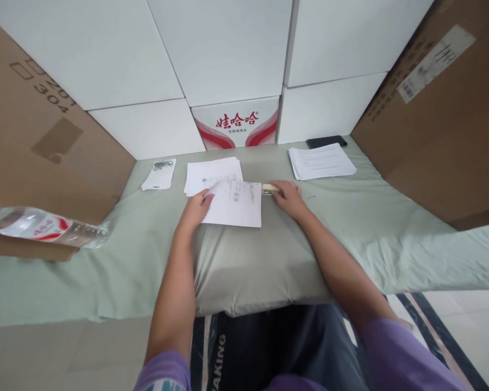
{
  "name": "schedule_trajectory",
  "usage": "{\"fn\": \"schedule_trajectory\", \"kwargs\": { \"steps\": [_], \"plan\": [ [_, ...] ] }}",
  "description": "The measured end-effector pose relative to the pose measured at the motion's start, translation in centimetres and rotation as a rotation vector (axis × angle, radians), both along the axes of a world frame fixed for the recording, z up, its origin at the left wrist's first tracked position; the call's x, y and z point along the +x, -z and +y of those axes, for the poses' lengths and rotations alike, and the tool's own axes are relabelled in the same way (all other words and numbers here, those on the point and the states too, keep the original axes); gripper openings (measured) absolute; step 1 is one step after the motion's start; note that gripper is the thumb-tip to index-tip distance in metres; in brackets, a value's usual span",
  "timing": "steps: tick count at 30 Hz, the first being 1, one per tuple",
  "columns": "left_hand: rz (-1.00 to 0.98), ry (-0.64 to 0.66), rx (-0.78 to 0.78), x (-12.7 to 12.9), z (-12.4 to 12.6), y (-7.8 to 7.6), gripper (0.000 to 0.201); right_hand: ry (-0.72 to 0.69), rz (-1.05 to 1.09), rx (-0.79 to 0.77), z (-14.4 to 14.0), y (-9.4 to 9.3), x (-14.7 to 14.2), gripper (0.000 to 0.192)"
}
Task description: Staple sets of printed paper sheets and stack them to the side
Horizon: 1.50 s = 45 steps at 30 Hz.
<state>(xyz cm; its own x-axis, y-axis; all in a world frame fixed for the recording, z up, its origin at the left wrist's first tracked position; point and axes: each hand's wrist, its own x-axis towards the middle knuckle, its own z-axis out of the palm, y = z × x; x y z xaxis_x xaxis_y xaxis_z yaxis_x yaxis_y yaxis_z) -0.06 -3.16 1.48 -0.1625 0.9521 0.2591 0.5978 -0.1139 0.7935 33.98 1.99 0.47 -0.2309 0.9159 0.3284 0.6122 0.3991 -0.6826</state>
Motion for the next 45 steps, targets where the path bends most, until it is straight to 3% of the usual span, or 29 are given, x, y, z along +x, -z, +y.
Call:
{"fn": "schedule_trajectory", "kwargs": {
  "steps": [3,7,17,20,24,32,36,39,42,45],
  "plan": [
    [-0.073,0.002,-0.100,-0.9,0.1,0.5,0.026,0.048,-0.141,-0.019,-0.1,0.6,-0.3,0.044],
    [-0.219,-0.036,-0.203,-0.4,0.4,1.0,0.023,0.056,-0.153,-0.018,-0.2,0.6,-0.5,0.045],
    [-0.191,-0.061,-0.217,0.9,0.8,1.9,0.021,0.080,-0.112,-0.044,-0.2,0.3,-0.6,0.046],
    [-0.161,-0.070,-0.214,1.0,0.8,2.1,0.023,0.150,0.003,-0.012,-0.2,-0.3,-0.3,0.050],
    [-0.128,-0.102,-0.240,1.2,0.8,1.9,0.017,0.213,0.117,0.039,-0.2,-1.9,0.2,0.040],
    [-0.152,-0.116,-0.327,1.8,0.6,1.1,0.013,0.250,-0.026,-0.104,2.4,-4.6,-2.2,0.021],
    [0.016,-0.071,-0.469,1.5,0.3,0.7,0.022,0.253,0.071,0.080,1.8,-3.8,-3.4,0.015],
    [-0.018,-0.014,-0.493,0.5,-0.2,0.4,0.036,0.219,0.237,0.230,-0.5,-2.5,-3.6,0.016],
    [-0.129,0.063,-0.421,-0.5,-0.9,-0.4,0.049,0.132,0.374,0.194,-2.1,-1.4,-4.0,0.013],
    [-0.218,0.084,-0.303,-1.0,-1.7,-1.7,0.064,0.033,0.552,0.046,-2.4,-1.0,-4.9,0.039]
  ]
}}
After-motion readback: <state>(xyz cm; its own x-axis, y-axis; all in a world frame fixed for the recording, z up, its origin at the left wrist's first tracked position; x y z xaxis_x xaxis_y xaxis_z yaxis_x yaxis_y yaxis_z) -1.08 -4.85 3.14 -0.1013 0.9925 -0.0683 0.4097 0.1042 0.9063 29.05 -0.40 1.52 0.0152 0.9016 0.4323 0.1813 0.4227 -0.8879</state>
